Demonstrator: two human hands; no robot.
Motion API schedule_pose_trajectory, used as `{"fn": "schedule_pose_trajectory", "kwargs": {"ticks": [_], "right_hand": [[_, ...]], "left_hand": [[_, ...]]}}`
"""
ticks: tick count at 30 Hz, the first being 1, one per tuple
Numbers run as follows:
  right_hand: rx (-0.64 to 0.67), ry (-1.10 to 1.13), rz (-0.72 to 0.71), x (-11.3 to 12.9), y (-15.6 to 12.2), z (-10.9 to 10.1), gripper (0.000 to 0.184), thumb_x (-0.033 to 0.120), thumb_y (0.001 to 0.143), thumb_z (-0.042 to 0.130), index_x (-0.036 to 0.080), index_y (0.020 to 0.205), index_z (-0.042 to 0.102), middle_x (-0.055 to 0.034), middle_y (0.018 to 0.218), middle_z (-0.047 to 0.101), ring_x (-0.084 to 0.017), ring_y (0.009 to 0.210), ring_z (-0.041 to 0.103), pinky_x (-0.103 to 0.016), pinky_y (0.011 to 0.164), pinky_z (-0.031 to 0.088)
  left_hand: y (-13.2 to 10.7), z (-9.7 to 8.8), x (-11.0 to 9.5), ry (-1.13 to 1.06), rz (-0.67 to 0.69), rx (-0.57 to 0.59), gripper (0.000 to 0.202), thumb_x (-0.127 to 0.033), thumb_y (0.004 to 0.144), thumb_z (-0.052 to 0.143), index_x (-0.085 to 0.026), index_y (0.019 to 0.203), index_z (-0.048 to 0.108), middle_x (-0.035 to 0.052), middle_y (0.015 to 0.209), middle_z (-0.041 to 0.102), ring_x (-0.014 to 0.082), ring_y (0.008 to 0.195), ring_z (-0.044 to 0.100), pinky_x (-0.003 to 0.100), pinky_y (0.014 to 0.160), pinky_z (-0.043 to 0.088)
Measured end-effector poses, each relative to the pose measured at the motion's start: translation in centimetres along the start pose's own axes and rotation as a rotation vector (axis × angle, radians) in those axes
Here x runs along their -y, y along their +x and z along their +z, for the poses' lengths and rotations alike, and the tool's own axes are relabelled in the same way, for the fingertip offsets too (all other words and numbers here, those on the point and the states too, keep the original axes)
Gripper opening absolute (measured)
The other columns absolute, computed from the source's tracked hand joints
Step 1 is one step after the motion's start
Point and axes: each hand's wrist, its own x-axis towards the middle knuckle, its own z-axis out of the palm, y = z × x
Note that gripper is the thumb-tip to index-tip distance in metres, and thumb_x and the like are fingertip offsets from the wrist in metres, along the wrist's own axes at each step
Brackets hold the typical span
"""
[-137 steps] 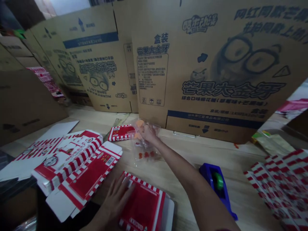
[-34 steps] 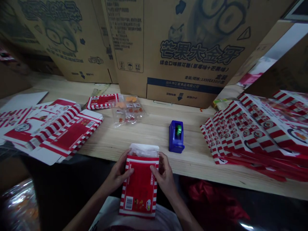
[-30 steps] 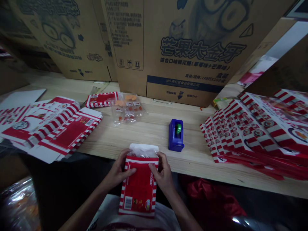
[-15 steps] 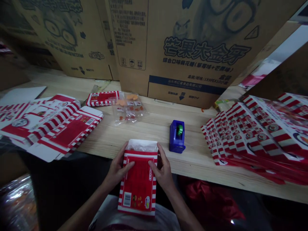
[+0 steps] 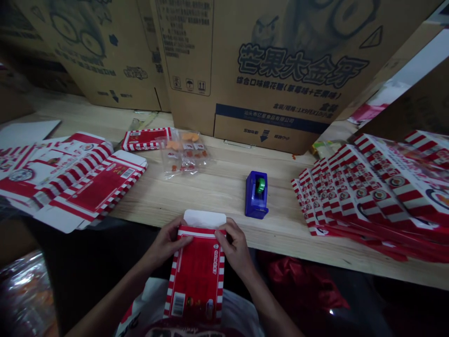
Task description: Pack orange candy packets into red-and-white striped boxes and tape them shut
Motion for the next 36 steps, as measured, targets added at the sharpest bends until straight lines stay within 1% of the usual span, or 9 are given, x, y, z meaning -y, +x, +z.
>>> {"fn": "schedule_pose_trajectory", "kwargs": {"ticks": [4, 8, 10, 18, 21, 24, 29, 32, 36], "right_hand": [[-0.051, 0.068, 0.028, 0.4, 0.4, 0.4, 0.018, 0.028, 0.089, 0.058, 0.02, 0.075, 0.065, -0.003, 0.082, 0.059, -0.018, 0.081, 0.057, -0.029, 0.075, 0.045], [-0.124, 0.091, 0.07, 0.5, 0.3, 1.0, 0.012, 0.028, 0.088, 0.059, 0.021, 0.09, 0.069, -0.0046, 0.092, 0.065, -0.02, 0.088, 0.061, -0.03, 0.081, 0.047], [-0.126, 0.086, 0.073, 0.6, 0.3, 1.2, 0.013, 0.028, 0.089, 0.058, 0.021, 0.09, 0.069, -0.0046, 0.093, 0.066, -0.02, 0.089, 0.061, -0.029, 0.081, 0.047], [-0.1, 0.008, 0.026, 0.9, 0.7, 1.0, 0.014, 0.027, 0.089, 0.058, 0.02, 0.08, 0.065, -0.0017, 0.079, 0.06, -0.016, 0.076, 0.058, -0.025, 0.07, 0.046], [-0.09, 0.054, 0.053, 0.6, 1.0, 0.6, 0.015, 0.029, 0.089, 0.058, 0.021, 0.099, 0.065, -0.0039, 0.093, 0.064, -0.018, 0.083, 0.061, -0.027, 0.073, 0.048], [-0.05, 0.101, 0.085, 0.5, 1.2, 0.2, 0.038, 0.032, 0.087, 0.061, 0.024, 0.124, 0.059, -0.0068, 0.114, 0.066, -0.021, 0.1, 0.062, -0.031, 0.083, 0.05], [0.074, 0.02, 0.016, 0.5, 1.7, -0.1, 0.016, 0.035, 0.083, 0.065, 0.021, 0.084, 0.074, -0.0055, 0.086, 0.072, -0.023, 0.084, 0.063, -0.035, 0.08, 0.049], [0.097, -0.009, -0.012, 0.6, 1.7, 0.0, 0.026, 0.035, 0.086, 0.061, 0.021, 0.066, 0.071, -0.003, 0.069, 0.068, -0.02, 0.075, 0.06, -0.034, 0.074, 0.048], [0.038, -0.01, -0.014, 0.8, 1.4, 0.4, 0.026, 0.032, 0.088, 0.059, 0.022, 0.066, 0.07, -0.0023, 0.07, 0.065, -0.021, 0.081, 0.059, -0.035, 0.08, 0.047]], "left_hand": [[0.5, -0.1, -0.6, 0.004, 0.066, -0.084, 0.023, -0.033, 0.084, 0.065, -0.016, 0.068, 0.062, 0.0051, 0.091, 0.063, 0.0188, 0.087, 0.058, 0.03, 0.079, 0.045], [0.7, 0.2, -0.6, -0.112, 0.017, -0.174, 0.018, -0.03, 0.076, 0.073, -0.016, 0.068, 0.064, 0.0031, 0.08, 0.064, 0.0167, 0.077, 0.059, 0.028, 0.072, 0.047], [0.7, 0.3, -0.7, -0.193, -0.017, -0.211, 0.017, -0.027, 0.073, 0.075, -0.017, 0.078, 0.062, 0.0011, 0.08, 0.063, 0.0149, 0.074, 0.059, 0.026, 0.068, 0.047], [0.7, 0.3, -2.1, -0.236, -0.058, -0.168, 0.063, -0.024, 0.075, 0.073, -0.024, 0.13, 0.043, -0.0004, 0.087, 0.063, 0.0151, 0.078, 0.062, 0.024, 0.068, 0.048], [0.3, 0.8, -1.5, -0.239, 0.03, -0.257, 0.049, -0.026, 0.077, 0.072, -0.023, 0.12, 0.049, 0.0014, 0.093, 0.065, 0.0164, 0.083, 0.064, 0.027, 0.072, 0.05], [-0.2, 1.3, -0.5, -0.168, 0.065, -0.346, 0.035, -0.03, 0.078, 0.072, -0.019, 0.109, 0.061, 0.0059, 0.103, 0.068, 0.0195, 0.092, 0.065, 0.03, 0.079, 0.051], [-0.3, 0.6, 0.4, -0.087, 0.103, -0.216, 0.03, -0.031, 0.073, 0.077, -0.018, 0.099, 0.072, 0.0068, 0.1, 0.069, 0.021, 0.091, 0.065, 0.031, 0.078, 0.052], [0.2, -0.2, -0.1, -0.047, 0.134, -0.109, 0.018, -0.033, 0.074, 0.076, -0.018, 0.083, 0.072, 0.005, 0.089, 0.068, 0.0194, 0.084, 0.064, 0.03, 0.075, 0.051], [0.8, -0.7, -0.9, 0.092, 0.164, -0.038, 0.019, -0.032, 0.083, 0.066, -0.017, 0.073, 0.068, 0.0042, 0.084, 0.064, 0.0173, 0.081, 0.06, 0.029, 0.074, 0.047]]}}
